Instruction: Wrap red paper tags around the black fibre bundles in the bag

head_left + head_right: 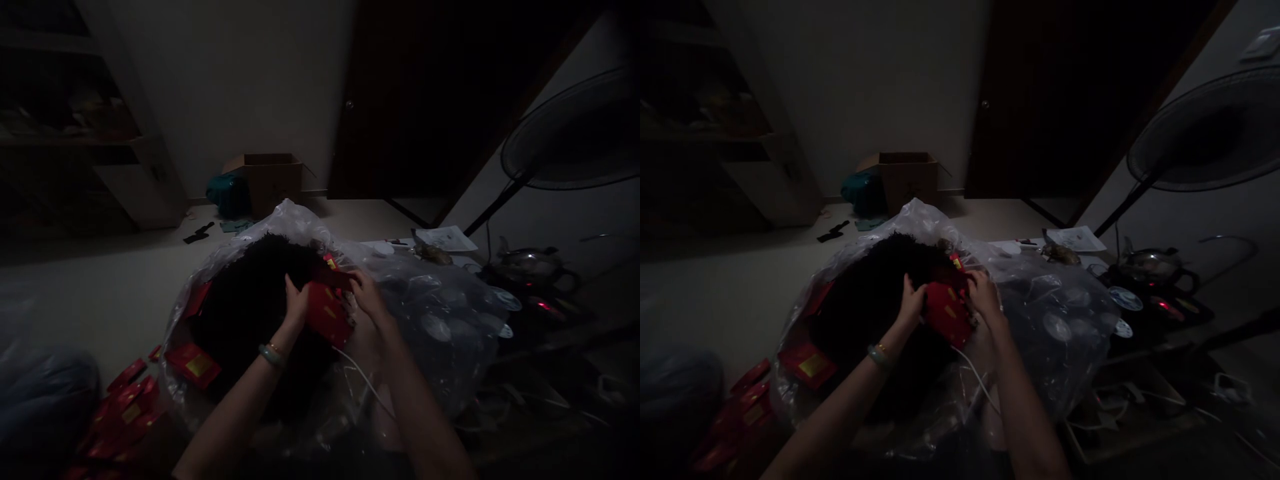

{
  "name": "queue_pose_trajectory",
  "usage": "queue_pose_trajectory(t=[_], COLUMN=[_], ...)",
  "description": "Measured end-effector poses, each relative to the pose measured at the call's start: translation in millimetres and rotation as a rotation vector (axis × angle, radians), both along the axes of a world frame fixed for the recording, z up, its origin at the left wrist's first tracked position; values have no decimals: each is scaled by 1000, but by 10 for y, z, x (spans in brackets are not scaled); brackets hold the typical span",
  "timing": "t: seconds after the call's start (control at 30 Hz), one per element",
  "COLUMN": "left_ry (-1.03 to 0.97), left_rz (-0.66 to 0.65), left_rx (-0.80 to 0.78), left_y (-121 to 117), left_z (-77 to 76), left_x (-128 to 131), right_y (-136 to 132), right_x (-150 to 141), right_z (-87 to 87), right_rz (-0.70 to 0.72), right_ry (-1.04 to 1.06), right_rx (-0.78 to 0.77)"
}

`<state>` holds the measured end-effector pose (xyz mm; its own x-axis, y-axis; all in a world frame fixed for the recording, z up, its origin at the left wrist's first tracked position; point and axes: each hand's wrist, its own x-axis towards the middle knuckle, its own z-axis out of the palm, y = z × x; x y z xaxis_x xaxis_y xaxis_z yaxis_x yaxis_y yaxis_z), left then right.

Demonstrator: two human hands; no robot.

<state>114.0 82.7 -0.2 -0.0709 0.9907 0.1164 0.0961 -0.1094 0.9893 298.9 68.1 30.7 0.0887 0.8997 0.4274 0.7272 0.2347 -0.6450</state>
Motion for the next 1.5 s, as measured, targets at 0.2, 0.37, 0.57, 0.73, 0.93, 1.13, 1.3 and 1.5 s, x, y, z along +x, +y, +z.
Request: queue_pose_trajectory(t=[0.2, 0.37, 0.57, 0.73, 0.93, 1.13, 1.3, 1.5], left_ry=[270, 87, 39, 125, 127, 217, 248, 97], left_rz=[-442, -202, -136, -149, -83, -94, -117, -19], left_rx=[-19, -119, -162, -112, -88, -22, 34, -50], left_y=[-464, -760, -873, -932, -923, -941, -933, -899], left_z=[420, 162, -62, -84, -138, -147, -175, -114], left_x=[-685, -913, -1037, -1058, -1073, -1101, -1125, -1170], right_y=[-361, -648, -725, -680, -735, -731, -735, -689], right_x=[-741, -1360, -1524, -1505, -1542, -1529, -1550, -1441], right_z=[170, -219, -417, -338, -347, -297, -198, -162], right_rz=[395, 181, 179, 143, 202, 157, 217, 262], right_ry=[-85, 15, 0, 6, -34, -81, -232, -11], right_rx=[14, 232, 303, 210, 234, 159, 110, 48])
